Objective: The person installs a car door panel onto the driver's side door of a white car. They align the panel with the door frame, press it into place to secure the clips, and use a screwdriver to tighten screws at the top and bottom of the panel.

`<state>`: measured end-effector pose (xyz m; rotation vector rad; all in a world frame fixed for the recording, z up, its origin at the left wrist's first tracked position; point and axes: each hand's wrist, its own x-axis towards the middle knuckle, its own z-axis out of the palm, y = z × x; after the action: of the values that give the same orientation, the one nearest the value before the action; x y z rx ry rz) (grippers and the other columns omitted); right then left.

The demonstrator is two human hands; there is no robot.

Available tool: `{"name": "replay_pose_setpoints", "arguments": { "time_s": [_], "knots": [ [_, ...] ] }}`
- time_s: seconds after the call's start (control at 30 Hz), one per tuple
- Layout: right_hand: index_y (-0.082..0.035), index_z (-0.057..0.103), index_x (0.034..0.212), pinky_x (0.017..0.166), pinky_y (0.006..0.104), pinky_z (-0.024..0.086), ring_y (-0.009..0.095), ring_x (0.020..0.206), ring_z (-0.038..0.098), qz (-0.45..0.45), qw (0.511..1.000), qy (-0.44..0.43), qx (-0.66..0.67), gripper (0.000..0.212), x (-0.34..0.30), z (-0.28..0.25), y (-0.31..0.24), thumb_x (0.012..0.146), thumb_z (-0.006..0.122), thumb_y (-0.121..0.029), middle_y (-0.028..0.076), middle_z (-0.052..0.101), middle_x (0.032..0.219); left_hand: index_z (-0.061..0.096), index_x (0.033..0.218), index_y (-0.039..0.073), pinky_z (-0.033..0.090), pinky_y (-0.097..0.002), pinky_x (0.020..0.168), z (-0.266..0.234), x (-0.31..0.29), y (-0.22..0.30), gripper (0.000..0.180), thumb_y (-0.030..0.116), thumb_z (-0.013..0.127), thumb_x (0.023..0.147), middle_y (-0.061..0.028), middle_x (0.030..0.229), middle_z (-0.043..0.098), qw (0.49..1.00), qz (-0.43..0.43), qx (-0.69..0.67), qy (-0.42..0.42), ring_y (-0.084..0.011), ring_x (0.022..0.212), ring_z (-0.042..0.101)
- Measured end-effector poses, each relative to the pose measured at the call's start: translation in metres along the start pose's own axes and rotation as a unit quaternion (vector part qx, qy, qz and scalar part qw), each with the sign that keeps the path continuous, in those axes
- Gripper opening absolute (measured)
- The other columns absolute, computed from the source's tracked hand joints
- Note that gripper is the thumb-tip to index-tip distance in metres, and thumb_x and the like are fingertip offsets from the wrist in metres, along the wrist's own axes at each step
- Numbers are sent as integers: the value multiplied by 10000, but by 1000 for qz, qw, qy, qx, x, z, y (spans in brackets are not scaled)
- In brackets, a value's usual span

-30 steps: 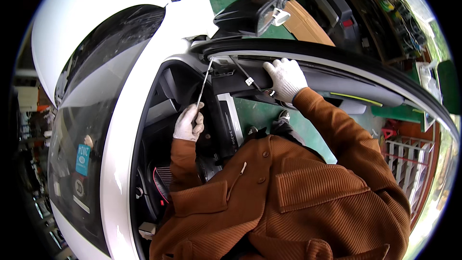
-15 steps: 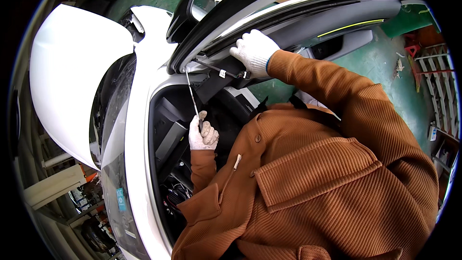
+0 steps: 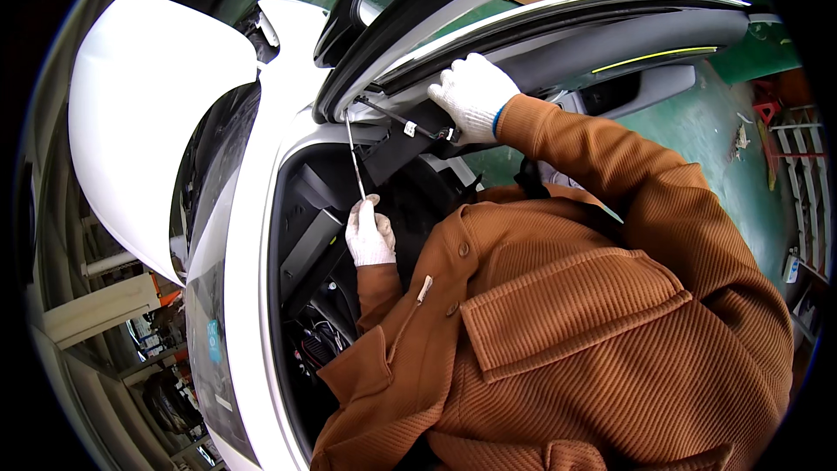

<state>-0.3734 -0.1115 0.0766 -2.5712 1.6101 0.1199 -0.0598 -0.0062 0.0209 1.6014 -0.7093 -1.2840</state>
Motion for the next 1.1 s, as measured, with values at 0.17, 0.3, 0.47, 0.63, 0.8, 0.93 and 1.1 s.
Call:
{"name": "replay_pose_setpoints", "arguments": {
  "time_s": [0.17, 0.3, 0.47, 0.63, 0.8, 0.93, 1.1],
  "knots": [
    [-94, 698, 1255, 931, 411, 507, 283, 1109, 670, -6, 1000, 14, 8, 692, 0, -2, 0, 792, 854, -584, 139, 710, 1143, 688, 1104, 70, 246, -229, 378, -2, 2, -11, 224, 290, 664, 1069, 52, 568, 486, 994, 81, 68, 32, -39, 414, 375],
    [-83, 684, 1234, 920, 440, 510, 321, 1068, 667, -10, 998, 48, 43, 649, 0, 0, 3, 737, 880, -451, 148, 690, 1086, 693, 1140, 72, 259, -238, 388, -10, 2, 4, 265, 326, 666, 1069, 50, 574, 486, 997, 34, 68, -6, -46, 420, 377],
    [-88, 655, 1319, 947, 442, 502, 337, 1098, 650, 1, 998, 50, 49, 709, 5, -4, 10, 740, 907, -409, 147, 688, 1116, 728, 1128, 65, 258, -248, 381, -68, 4, 27, 289, 335, 647, 1068, 28, 560, 491, 994, -17, 74, -81, -74, 400, 367],
    [-86, 646, 1421, 1014, 439, 493, 328, 1163, 656, -18, 995, 58, 81, 747, 1, -9, 7, 789, 879, -409, 150, 717, 1235, 695, 1217, 16, 286, -241, 382, -63, -46, 38, 363, 327, 530, 1127, 1, 608, 511, 989, -37, -11, -144, -78, 404, 371],
    [-81, 665, 1374, 1075, 454, 481, 358, 1226, 632, -50, 982, 129, 126, 714, -7, 5, 22, 764, 878, -384, 162, 691, 1333, 691, 1216, 33, 287, -229, 382, 9, -51, 28, 401, 393, 534, 1135, 14, 623, 538, 983, -74, -69, -155, -62, 398, 369],
    [-62, 686, 1336, 1097, 456, 487, 368, 1235, 637, -70, 972, 136, 178, 684, -7, -1, 23, 756, 860, -379, 174, 696, 1331, 694, 1192, 64, 268, -253, 367, 17, -57, 17, 367, 392, 544, 1131, -5, 622, 556, 985, -92, -99, -108, -77, 382, 366],
    [-44, 696, 1314, 1111, 453, 491, 373, 1252, 638, -86, 957, 139, 239, 650, -9, 1, 32, 762, 838, -356, 172, 704, 1319, 688, 1175, 63, 272, -262, 365, 37, -59, 20, 380, 415, 554, 1124, -14, 611, 555, 988, -79, -104, -85, -90, 379, 373]
  ]
}}
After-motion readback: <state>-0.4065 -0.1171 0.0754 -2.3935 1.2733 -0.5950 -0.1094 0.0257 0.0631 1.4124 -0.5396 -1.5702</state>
